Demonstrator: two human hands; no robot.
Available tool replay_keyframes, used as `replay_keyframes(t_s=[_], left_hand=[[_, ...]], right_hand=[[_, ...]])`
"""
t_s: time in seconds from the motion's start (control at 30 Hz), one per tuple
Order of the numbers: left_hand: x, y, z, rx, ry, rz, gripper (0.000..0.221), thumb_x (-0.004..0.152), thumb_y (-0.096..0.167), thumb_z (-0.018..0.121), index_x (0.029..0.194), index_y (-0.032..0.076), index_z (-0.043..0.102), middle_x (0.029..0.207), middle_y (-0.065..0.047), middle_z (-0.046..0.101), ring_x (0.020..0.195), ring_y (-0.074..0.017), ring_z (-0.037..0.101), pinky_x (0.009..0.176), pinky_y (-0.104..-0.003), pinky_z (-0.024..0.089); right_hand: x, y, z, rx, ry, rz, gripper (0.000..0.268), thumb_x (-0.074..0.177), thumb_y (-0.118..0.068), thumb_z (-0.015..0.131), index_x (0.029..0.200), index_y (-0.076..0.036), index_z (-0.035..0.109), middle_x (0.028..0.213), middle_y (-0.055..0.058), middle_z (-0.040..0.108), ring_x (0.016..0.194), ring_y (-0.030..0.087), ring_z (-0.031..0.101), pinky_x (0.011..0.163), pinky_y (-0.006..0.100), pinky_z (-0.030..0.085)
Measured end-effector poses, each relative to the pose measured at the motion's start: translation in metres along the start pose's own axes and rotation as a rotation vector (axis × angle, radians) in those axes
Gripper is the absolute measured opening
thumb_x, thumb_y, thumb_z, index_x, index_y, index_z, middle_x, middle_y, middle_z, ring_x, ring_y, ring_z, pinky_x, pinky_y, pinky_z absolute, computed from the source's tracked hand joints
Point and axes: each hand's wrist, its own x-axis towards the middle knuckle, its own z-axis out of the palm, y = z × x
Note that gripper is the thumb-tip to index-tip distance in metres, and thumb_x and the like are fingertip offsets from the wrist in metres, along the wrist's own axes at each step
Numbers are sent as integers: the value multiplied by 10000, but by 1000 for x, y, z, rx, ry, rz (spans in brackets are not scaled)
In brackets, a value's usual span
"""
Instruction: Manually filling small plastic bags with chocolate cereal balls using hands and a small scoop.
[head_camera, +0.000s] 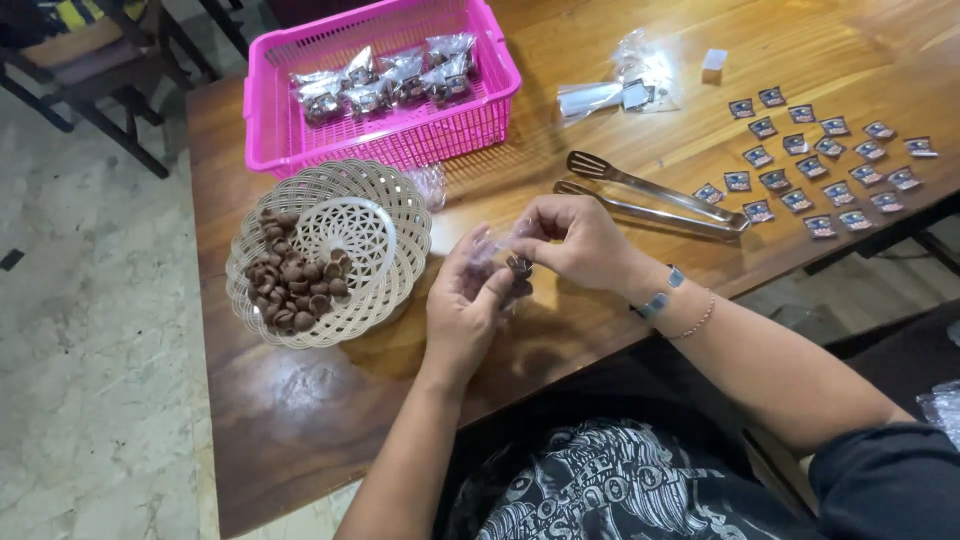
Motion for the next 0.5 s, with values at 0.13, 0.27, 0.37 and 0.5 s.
replay_keyframes(t_s=[0.13, 0.27, 0.37, 0.5], left_hand=[[14, -34, -22, 206, 35, 55, 436, 912, 30, 744, 1339, 38, 656, 1103, -141, 757, 984, -166, 704, 870, -358, 648], [8, -23, -9, 217, 52, 70, 407, 922, 64, 745, 1319, 48, 659, 1102, -134, 764, 989, -163, 714, 885, -346, 638], [9, -37, -16, 202, 68, 114, 390, 952, 26, 696, 1335, 75, 636, 1091, -126, 768, 935, -187, 767, 799, -320, 661], [12, -46, -15, 181, -6, 121, 739, 809, -32, 812, 1465, 73, 487, 1128, -172, 721, 936, -237, 747, 784, -339, 661]], right_hand=[[-8, 15, 2, 243, -66, 171, 160, 822, -81, 840, 934, -34, 736, 649, 3, 612, 622, 56, 580, 600, 221, 532], [-6, 15, 4, 138, -147, 139, 364, 731, -70, 902, 1064, -62, 756, 736, 21, 632, 667, 82, 578, 633, 269, 569], [-8, 24, 3, 100, -80, 81, 110, 815, -78, 842, 893, -77, 764, 699, 31, 682, 636, 71, 564, 564, 227, 504], [-5, 23, 4, 150, -80, 114, 79, 820, -51, 816, 860, -48, 748, 670, 63, 697, 583, 101, 590, 504, 232, 507]])
